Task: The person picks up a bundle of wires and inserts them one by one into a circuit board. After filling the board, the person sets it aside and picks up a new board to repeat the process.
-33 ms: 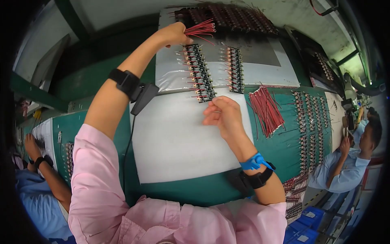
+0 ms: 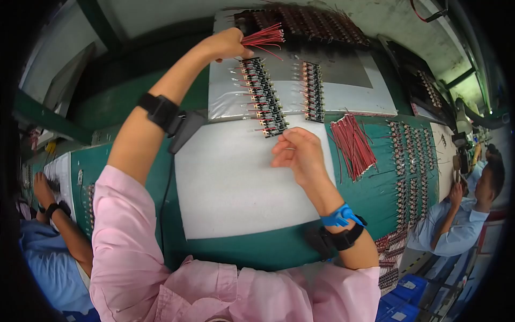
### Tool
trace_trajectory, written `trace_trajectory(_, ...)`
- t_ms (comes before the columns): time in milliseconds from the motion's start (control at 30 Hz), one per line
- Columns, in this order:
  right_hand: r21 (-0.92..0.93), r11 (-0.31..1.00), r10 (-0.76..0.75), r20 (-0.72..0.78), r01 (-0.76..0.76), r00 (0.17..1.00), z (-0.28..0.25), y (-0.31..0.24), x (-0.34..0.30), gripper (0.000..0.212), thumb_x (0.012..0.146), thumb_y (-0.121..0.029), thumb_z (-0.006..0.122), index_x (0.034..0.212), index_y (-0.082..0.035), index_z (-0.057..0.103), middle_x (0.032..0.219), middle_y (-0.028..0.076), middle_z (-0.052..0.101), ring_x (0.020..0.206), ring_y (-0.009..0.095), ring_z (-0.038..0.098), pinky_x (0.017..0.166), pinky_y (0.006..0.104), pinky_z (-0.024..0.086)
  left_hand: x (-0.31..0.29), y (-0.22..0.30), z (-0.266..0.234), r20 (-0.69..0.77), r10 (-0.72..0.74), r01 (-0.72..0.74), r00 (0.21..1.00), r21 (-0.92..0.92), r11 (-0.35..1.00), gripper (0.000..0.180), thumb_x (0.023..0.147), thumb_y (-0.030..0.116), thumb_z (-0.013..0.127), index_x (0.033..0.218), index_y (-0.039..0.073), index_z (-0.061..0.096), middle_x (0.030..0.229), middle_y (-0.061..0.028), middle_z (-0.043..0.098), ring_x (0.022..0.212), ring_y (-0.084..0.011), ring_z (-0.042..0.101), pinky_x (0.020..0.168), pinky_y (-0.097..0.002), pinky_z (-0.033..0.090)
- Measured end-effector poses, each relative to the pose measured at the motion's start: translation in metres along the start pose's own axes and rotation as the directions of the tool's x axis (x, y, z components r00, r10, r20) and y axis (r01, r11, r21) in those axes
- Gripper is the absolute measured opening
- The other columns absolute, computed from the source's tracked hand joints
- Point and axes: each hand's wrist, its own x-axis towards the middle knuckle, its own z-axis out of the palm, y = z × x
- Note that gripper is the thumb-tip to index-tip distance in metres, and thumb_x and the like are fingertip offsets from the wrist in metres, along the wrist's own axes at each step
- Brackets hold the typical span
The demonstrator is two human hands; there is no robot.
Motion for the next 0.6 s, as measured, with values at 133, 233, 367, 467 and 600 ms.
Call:
trace_trajectory(133,-0.111,0.993,0.056,0.128,-0.042,0.99,-0.011,-0.011,-0.038,0.015,0.08,-0.013,0.044,0.073,-0.001,0.048,0.058,0.011,0.055,0.037,0.019,0.05,0.04,0.0292,0.047,-0.078,-0.011,-0.034,0.071,0.037,-0.036,0.997,-0.022,0.999,0.029,0.065,0.029,0.061,0.071,0.001,0.059,0.057,-0.0088,0.052,0.041,-0.0179,0.045,0.04,-0.0294,0.038)
trace_trajectory(233,-0.184,0.978,0.133,0.176,-0.1,0.975,-0.029,-0.009,-0.055,0.016,0.079,-0.014,0.045,0.07,-0.001,0.048,0.056,0.011,0.054,0.035,0.018,0.049,0.038,0.0289,0.045,-0.139,-0.022,-0.025,0.106,0.031,-0.007,0.994,-0.22,0.975,0.029,0.068,0.032,0.06,0.064,0.003,0.059,0.045,-0.0008,0.04,0.035,-0.01,0.034,0.035,-0.0253,0.027)
trace_trajectory(367,-0.302,0.942,0.218,0.218,-0.147,0.951,-0.034,0.014,-0.063,0.017,0.079,-0.013,0.046,0.067,-0.001,0.048,0.052,0.01,0.053,0.032,0.017,0.047,0.035,0.0279,0.043,-0.207,-0.048,0.012,0.172,-0.078,0.133,0.982,-0.333,0.933,0.03,0.069,0.033,0.059,0.067,0.002,0.059,0.043,0.0033,0.035,0.035,-0.0071,0.032,0.034,-0.0228,0.023)
trace_trajectory(467,-0.392,0.907,0.253,0.21,-0.156,0.944,-0.028,0.029,-0.067,0.017,0.078,-0.012,0.045,0.066,-0.001,0.048,0.051,0.009,0.052,0.032,0.017,0.047,0.034,0.0268,0.042,-0.232,-0.067,0.042,0.205,-0.187,0.262,0.961,-0.452,0.853,0.031,0.069,0.033,0.059,0.068,0.001,0.058,0.042,0.0032,0.034,0.035,-0.0071,0.031,0.033,-0.0228,0.023)
trace_trajectory(600,-0.505,0.853,0.244,0.164,-0.131,0.956,-0.02,0.041,-0.066,0.016,0.077,-0.011,0.045,0.066,0.0,0.049,0.051,0.009,0.053,0.032,0.015,0.047,0.032,0.0251,0.039,-0.24,-0.07,0.054,0.16,-0.285,0.326,0.945,-0.44,0.837,0.029,0.071,0.03,0.059,0.07,0.001,0.058,0.043,0.003,0.035,0.035,-0.0073,0.031,0.033,-0.0227,0.023)
